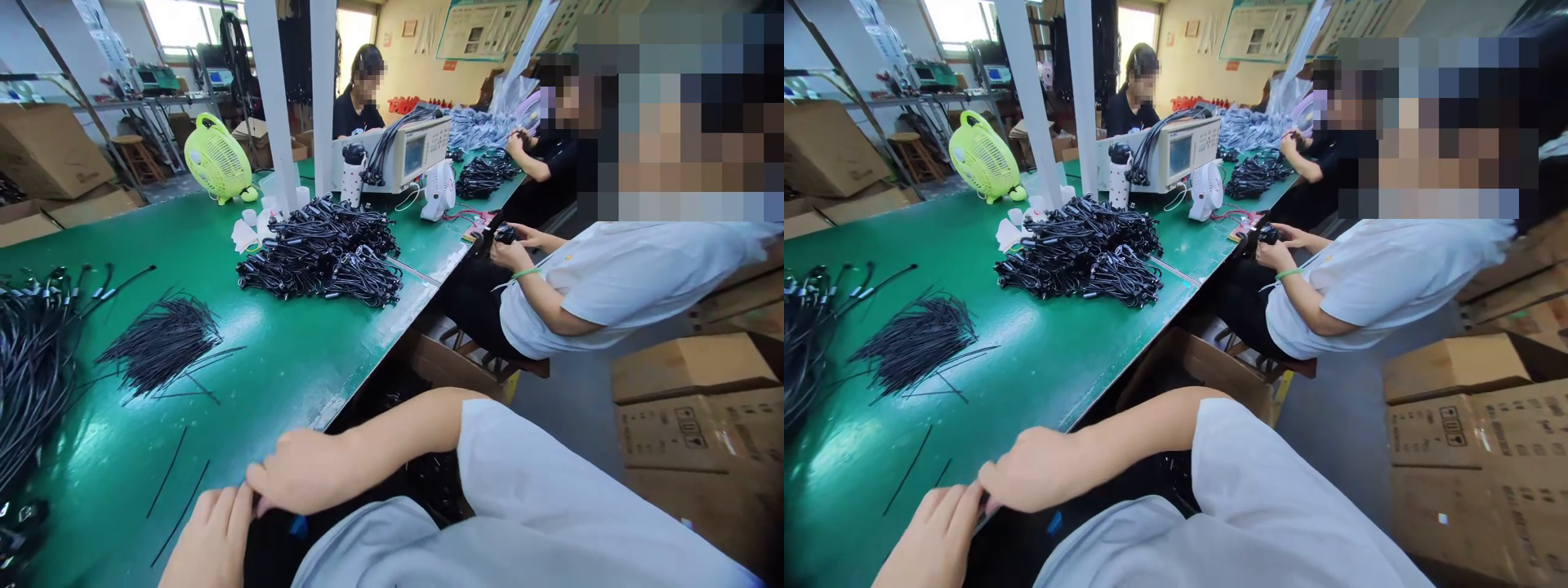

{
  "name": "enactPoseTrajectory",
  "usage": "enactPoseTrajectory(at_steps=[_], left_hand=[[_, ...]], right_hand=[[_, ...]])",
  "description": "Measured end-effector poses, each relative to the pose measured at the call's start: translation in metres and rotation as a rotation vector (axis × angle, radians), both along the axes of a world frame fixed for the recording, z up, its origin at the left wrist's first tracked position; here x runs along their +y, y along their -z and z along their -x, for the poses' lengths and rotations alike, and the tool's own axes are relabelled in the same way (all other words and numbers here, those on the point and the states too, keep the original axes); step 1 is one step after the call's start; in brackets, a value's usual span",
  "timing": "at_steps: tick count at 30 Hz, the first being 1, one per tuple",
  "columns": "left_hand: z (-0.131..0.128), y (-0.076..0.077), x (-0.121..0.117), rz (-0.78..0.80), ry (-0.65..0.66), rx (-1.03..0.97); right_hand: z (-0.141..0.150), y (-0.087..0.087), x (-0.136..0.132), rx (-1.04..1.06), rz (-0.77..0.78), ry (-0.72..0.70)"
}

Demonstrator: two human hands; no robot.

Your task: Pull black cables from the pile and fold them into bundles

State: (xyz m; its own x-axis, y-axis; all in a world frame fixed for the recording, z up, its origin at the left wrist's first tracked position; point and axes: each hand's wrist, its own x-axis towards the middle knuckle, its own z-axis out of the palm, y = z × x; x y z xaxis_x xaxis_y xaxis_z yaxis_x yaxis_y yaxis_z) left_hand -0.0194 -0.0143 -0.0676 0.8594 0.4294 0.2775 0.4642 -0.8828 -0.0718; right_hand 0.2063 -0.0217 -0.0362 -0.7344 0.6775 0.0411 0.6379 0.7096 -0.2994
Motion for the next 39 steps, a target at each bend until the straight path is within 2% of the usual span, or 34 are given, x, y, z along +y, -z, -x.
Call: enactPoseTrajectory(at_steps=[2,4,8,11,14,17,24,26,33,36,39], left_hand=[[-0.009,-0.006,-0.005,0.018,-0.038,-0.006],[-0.016,-0.015,-0.011,0.116,-0.116,-0.151],[-0.017,-0.035,-0.013,0.525,-0.476,-0.342],[-0.013,-0.035,-0.005,0.788,-0.517,-0.405],[-0.014,-0.026,-0.002,0.926,-0.502,-0.558],[-0.021,-0.022,-0.004,1.001,-0.488,-0.711],[-0.025,-0.026,-0.004,1.128,-0.491,-0.954],[-0.023,-0.025,-0.003,1.128,-0.465,-0.984],[-0.022,-0.026,-0.004,1.005,-0.400,-0.984],[-0.024,-0.026,-0.005,1.088,-0.399,-0.993],[-0.027,-0.026,-0.006,1.164,-0.438,-1.020]], right_hand=[[0.005,0.007,0.001,-0.086,0.047,0.011],[0.004,0.008,0.001,-0.079,-0.021,0.000],[-0.009,0.010,0.003,-0.021,-0.189,0.105],[-0.014,0.018,0.008,0.024,-0.234,0.158],[-0.007,0.022,0.009,0.022,-0.222,0.147],[0.005,0.022,0.010,0.012,-0.204,0.117],[0.012,0.025,0.021,0.138,-0.157,0.110],[0.010,0.026,0.020,0.213,-0.138,0.106],[0.006,0.022,0.019,0.467,0.071,0.104],[0.004,0.020,0.022,0.492,0.150,0.079],[0.002,0.020,0.024,0.492,0.185,0.125]])
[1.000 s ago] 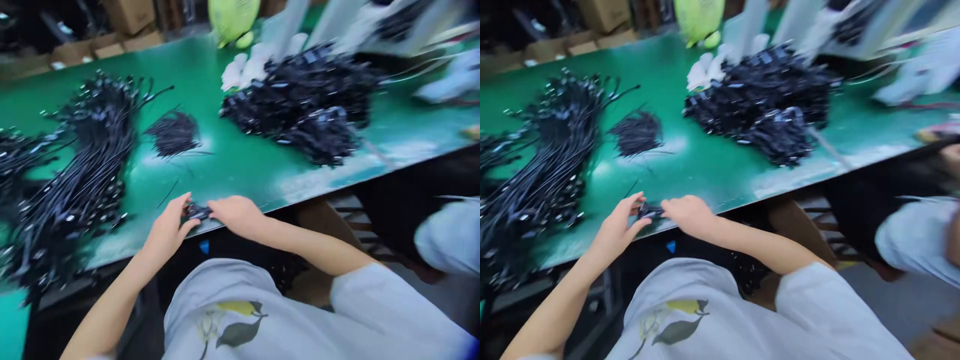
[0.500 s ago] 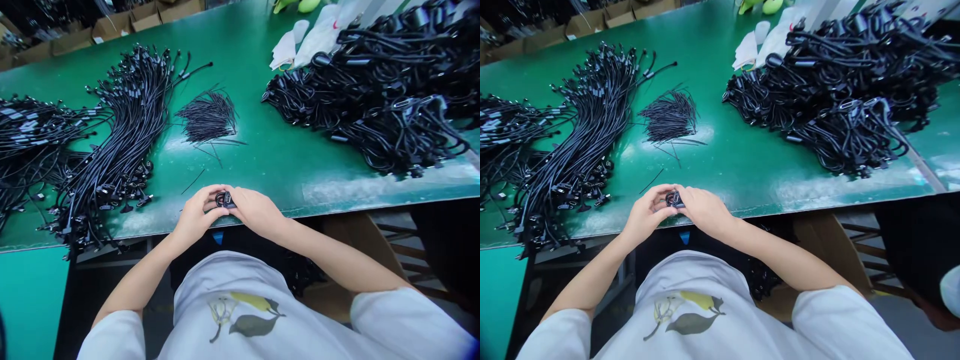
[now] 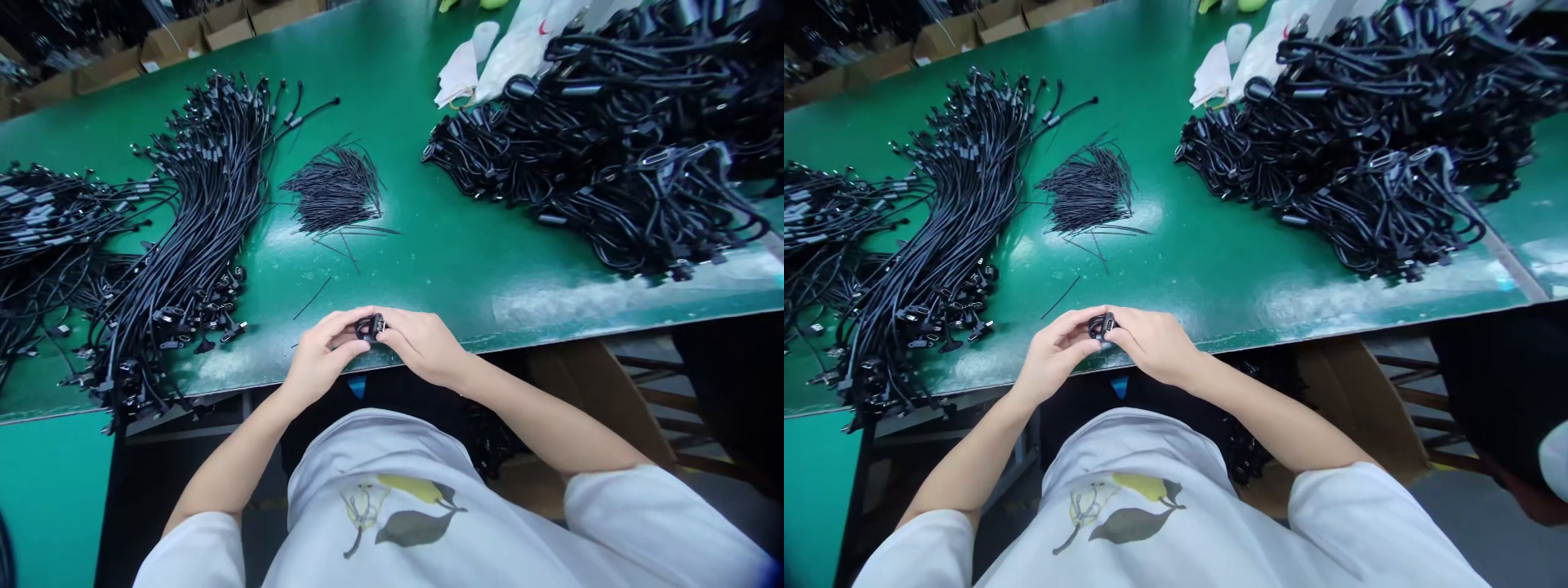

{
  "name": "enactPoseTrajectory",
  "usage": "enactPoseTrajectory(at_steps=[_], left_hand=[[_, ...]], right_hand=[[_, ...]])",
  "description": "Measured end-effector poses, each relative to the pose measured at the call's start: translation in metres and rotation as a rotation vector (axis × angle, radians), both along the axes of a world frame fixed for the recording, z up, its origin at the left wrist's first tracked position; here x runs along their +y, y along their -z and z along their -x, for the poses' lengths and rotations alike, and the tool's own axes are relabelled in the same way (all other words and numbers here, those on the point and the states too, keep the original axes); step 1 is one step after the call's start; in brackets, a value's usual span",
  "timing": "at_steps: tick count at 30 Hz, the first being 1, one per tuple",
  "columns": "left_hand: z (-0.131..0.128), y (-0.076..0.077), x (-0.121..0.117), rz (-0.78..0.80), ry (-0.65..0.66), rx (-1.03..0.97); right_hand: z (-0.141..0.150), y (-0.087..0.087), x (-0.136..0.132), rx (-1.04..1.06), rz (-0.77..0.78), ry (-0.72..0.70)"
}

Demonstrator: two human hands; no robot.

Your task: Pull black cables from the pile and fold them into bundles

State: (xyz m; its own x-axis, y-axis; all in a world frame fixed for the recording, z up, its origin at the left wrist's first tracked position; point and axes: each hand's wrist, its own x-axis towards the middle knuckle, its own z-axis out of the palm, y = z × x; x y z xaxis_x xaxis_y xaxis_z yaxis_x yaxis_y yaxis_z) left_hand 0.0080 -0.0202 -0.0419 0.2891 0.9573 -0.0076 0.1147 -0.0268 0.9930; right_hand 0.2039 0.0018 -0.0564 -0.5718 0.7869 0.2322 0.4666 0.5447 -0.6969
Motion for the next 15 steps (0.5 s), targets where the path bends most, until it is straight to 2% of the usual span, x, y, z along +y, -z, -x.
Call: enactPoseTrajectory(at_steps=[3,6,10,15], left_hand=[[-0.003,0.000,0.000,-0.027,-0.081,0.047],[-0.005,0.000,0.000,-0.126,-0.137,0.137],[-0.006,0.000,0.000,-0.306,-0.151,0.301],[-0.005,0.003,0.001,-0.539,-0.122,0.502]], right_hand=[[-0.001,0.003,-0.001,0.031,-0.026,0.014],[0.002,0.007,-0.002,-0.063,-0.102,0.014],[0.009,0.012,-0.002,-0.266,-0.214,0.090],[0.014,0.009,-0.010,-0.367,-0.306,0.165]])
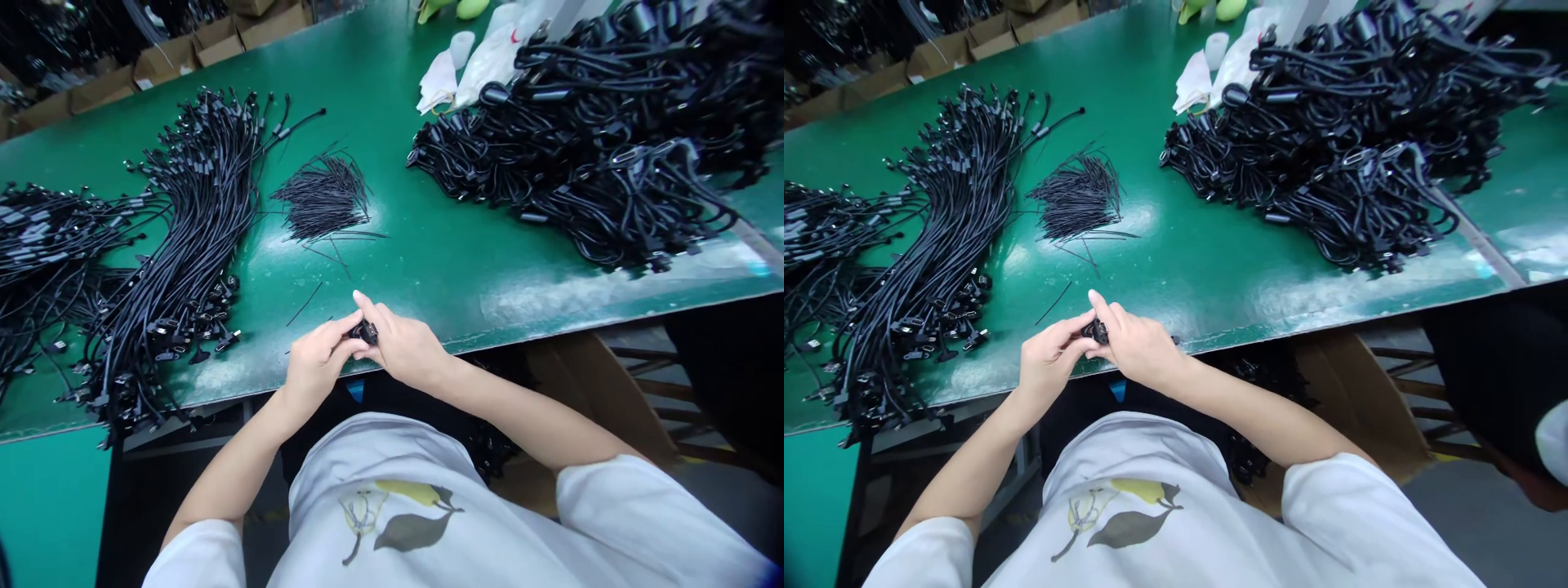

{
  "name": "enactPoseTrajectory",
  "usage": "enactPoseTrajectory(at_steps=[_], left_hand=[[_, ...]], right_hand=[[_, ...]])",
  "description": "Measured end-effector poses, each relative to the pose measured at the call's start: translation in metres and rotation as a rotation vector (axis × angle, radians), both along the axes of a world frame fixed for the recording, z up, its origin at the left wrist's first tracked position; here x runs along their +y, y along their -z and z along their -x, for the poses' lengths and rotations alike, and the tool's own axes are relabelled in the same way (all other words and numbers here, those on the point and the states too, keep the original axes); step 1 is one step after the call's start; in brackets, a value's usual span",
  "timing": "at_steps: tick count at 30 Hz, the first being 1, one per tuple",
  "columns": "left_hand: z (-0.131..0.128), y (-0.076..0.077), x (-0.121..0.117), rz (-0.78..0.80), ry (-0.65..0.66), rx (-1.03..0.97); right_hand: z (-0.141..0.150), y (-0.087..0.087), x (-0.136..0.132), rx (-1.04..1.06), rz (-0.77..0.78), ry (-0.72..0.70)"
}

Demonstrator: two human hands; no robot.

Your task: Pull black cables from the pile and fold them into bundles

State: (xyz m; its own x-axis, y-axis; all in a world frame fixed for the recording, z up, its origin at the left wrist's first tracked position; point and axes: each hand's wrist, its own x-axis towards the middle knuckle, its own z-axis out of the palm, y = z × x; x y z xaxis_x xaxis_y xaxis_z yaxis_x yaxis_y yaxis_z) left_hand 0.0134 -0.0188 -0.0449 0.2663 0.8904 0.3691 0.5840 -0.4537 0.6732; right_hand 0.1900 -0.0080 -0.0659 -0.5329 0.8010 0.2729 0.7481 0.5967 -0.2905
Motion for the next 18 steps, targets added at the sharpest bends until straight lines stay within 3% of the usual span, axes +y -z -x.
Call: enactPoseTrajectory(at_steps=[5,7,11,15,18], left_hand=[[0.012,0.002,0.001,0.009,0.150,0.202],[0.028,0.007,0.002,0.030,0.084,0.324],[0.066,0.021,0.002,0.023,-0.176,0.596],[0.073,0.026,0.012,0.080,-0.166,0.556],[0.061,0.028,0.055,0.121,-0.108,0.499]], right_hand=[[-0.007,-0.002,-0.001,-0.055,0.015,-0.035],[-0.025,-0.002,0.016,-0.116,0.077,0.127],[-0.094,-0.010,0.056,-0.266,0.202,0.632],[-0.156,-0.009,0.075,-0.444,0.046,0.730],[-0.170,-0.003,0.078,-0.392,-0.120,0.738]])
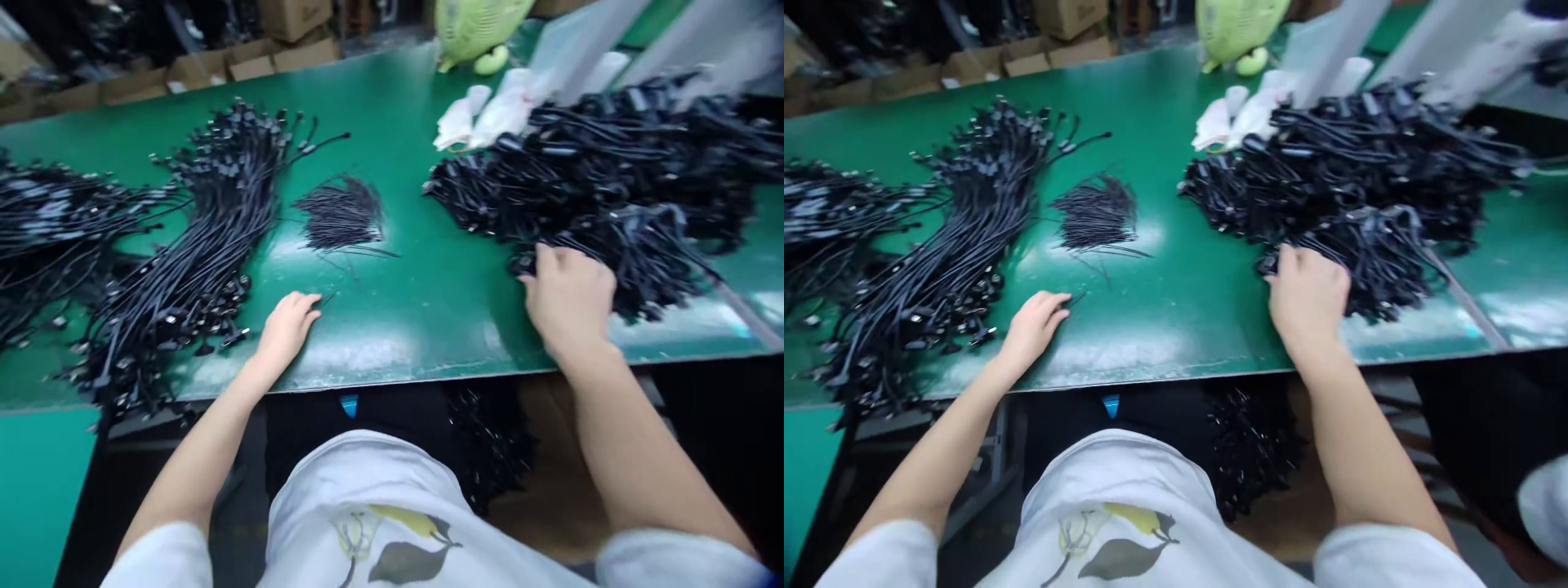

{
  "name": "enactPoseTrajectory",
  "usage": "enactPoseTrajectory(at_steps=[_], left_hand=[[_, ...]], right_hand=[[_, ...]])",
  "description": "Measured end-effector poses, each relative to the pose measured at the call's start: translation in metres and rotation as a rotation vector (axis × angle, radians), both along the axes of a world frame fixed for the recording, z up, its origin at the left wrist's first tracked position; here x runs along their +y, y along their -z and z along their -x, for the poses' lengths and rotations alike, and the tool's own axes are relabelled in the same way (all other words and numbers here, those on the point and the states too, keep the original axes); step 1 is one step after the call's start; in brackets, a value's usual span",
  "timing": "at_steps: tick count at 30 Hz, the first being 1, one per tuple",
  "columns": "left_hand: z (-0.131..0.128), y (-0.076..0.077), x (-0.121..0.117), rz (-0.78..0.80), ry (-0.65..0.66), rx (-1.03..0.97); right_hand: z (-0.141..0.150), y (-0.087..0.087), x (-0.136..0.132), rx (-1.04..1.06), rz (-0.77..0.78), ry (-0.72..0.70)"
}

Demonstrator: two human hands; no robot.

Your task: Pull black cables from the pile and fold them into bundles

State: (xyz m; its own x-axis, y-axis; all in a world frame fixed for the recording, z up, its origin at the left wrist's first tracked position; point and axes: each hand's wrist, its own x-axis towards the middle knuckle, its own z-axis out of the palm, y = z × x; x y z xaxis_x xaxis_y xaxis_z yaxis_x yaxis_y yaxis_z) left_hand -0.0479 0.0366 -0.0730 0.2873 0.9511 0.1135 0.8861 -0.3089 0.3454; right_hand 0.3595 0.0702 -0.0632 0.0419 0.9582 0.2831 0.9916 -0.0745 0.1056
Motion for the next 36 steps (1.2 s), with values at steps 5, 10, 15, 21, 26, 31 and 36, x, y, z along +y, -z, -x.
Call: enactPoseTrajectory(at_steps=[5,10,15,21,26,31,36], left_hand=[[-0.027,-0.013,0.063,0.016,0.066,-0.111],[-0.035,-0.033,0.018,-0.001,0.302,-0.127],[0.031,-0.058,-0.042,-0.213,-0.009,-0.066],[0.179,-0.096,-0.082,-0.326,-0.694,0.096],[0.270,-0.088,-0.070,0.008,-0.845,0.141],[0.293,-0.071,-0.053,0.030,-0.830,0.056],[0.270,-0.098,-0.060,-0.210,-0.816,-0.107]], right_hand=[[0.039,-0.003,-0.015,0.217,-0.129,-0.341],[0.113,0.004,-0.032,0.402,0.194,-0.910],[0.181,0.025,0.014,0.404,0.295,-1.206],[0.224,0.039,0.118,0.445,0.110,-1.025],[0.224,0.037,0.108,0.366,-0.043,-1.058],[0.217,0.037,0.082,0.366,-0.085,-1.083],[0.241,0.002,0.066,0.489,-0.071,-1.055]])
